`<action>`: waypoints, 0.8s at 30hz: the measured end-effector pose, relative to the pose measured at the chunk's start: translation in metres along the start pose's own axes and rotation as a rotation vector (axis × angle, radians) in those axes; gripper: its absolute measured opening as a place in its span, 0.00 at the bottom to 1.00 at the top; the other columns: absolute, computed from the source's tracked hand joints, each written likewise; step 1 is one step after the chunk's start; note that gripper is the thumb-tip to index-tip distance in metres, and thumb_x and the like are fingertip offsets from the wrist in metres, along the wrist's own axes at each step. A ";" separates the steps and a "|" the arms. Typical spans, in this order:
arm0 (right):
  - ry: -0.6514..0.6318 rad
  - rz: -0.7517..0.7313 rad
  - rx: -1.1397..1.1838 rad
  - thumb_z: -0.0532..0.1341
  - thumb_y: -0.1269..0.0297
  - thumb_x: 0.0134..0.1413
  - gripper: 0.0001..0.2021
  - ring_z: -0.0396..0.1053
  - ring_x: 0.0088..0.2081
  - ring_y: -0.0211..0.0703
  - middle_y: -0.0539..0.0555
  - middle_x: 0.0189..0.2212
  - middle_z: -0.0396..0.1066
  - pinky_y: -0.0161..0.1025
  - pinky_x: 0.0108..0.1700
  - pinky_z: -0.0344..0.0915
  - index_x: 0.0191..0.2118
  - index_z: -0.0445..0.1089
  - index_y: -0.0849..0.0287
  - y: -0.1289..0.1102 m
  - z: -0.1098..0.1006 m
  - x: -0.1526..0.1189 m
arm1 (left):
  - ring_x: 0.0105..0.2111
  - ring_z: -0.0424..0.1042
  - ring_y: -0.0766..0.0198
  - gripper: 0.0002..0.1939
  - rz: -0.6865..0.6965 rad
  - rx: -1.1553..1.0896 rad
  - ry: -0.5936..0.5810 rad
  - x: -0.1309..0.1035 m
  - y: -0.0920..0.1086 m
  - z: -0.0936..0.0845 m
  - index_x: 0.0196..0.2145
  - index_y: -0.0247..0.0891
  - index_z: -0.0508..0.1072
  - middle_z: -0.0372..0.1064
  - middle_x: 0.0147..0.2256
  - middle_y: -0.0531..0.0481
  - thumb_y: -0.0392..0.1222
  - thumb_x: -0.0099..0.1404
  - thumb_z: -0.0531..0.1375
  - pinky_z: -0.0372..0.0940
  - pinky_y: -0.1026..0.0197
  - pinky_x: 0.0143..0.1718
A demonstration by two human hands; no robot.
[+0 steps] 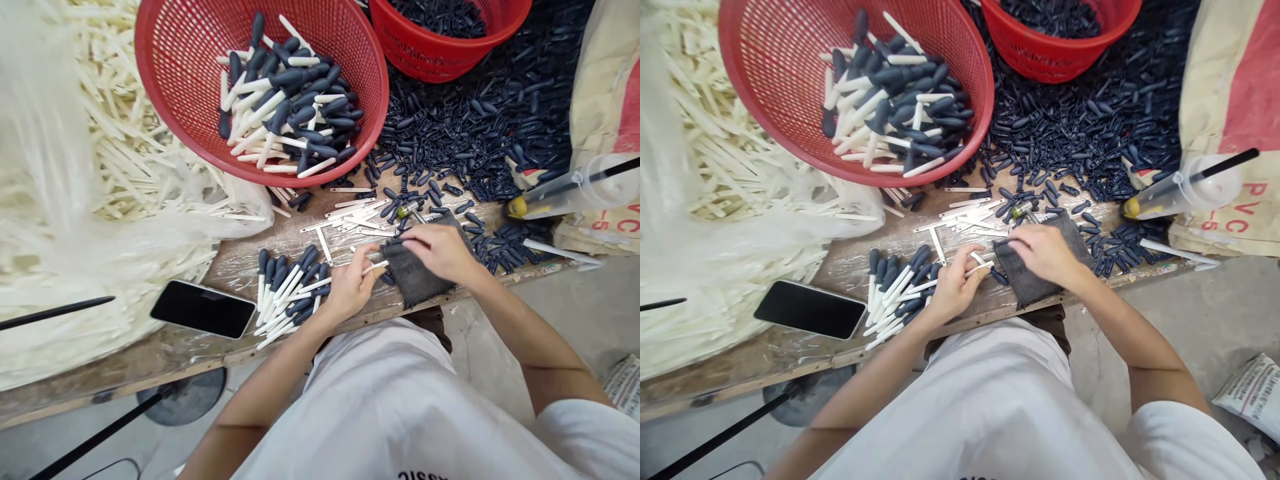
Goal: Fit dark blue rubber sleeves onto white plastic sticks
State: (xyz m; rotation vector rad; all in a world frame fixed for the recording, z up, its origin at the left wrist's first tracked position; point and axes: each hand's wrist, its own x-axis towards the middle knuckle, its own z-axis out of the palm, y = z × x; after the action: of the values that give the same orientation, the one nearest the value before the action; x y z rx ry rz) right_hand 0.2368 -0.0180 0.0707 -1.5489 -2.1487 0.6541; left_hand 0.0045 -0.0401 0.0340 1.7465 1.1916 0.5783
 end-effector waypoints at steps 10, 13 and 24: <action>-0.176 -0.189 -0.118 0.57 0.67 0.63 0.08 0.73 0.35 0.45 0.56 0.33 0.77 0.39 0.39 0.65 0.38 0.75 0.59 -0.026 0.005 -0.017 | 0.37 0.77 0.61 0.20 0.189 0.098 -0.083 0.002 -0.009 0.002 0.59 0.41 0.69 0.78 0.43 0.47 0.42 0.71 0.54 0.67 0.63 0.39; -0.171 -0.154 -0.079 0.58 0.68 0.62 0.07 0.74 0.35 0.44 0.56 0.34 0.78 0.38 0.39 0.66 0.38 0.75 0.58 -0.028 0.006 -0.017 | 0.43 0.78 0.59 0.19 0.242 0.060 -0.084 0.002 -0.013 0.001 0.58 0.40 0.70 0.77 0.48 0.44 0.42 0.72 0.54 0.69 0.61 0.44; -0.175 -0.055 0.105 0.60 0.68 0.61 0.08 0.75 0.35 0.42 0.52 0.34 0.80 0.36 0.39 0.66 0.39 0.77 0.56 -0.029 0.002 -0.015 | 0.41 0.79 0.58 0.11 0.191 0.029 0.036 0.000 -0.005 0.008 0.44 0.40 0.78 0.80 0.41 0.45 0.41 0.69 0.57 0.70 0.59 0.42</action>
State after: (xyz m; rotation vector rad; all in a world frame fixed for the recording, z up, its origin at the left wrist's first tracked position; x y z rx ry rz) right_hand 0.2176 -0.0406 0.0856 -1.4195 -2.2350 0.8985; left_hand 0.0083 -0.0430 0.0262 1.8948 1.0691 0.7107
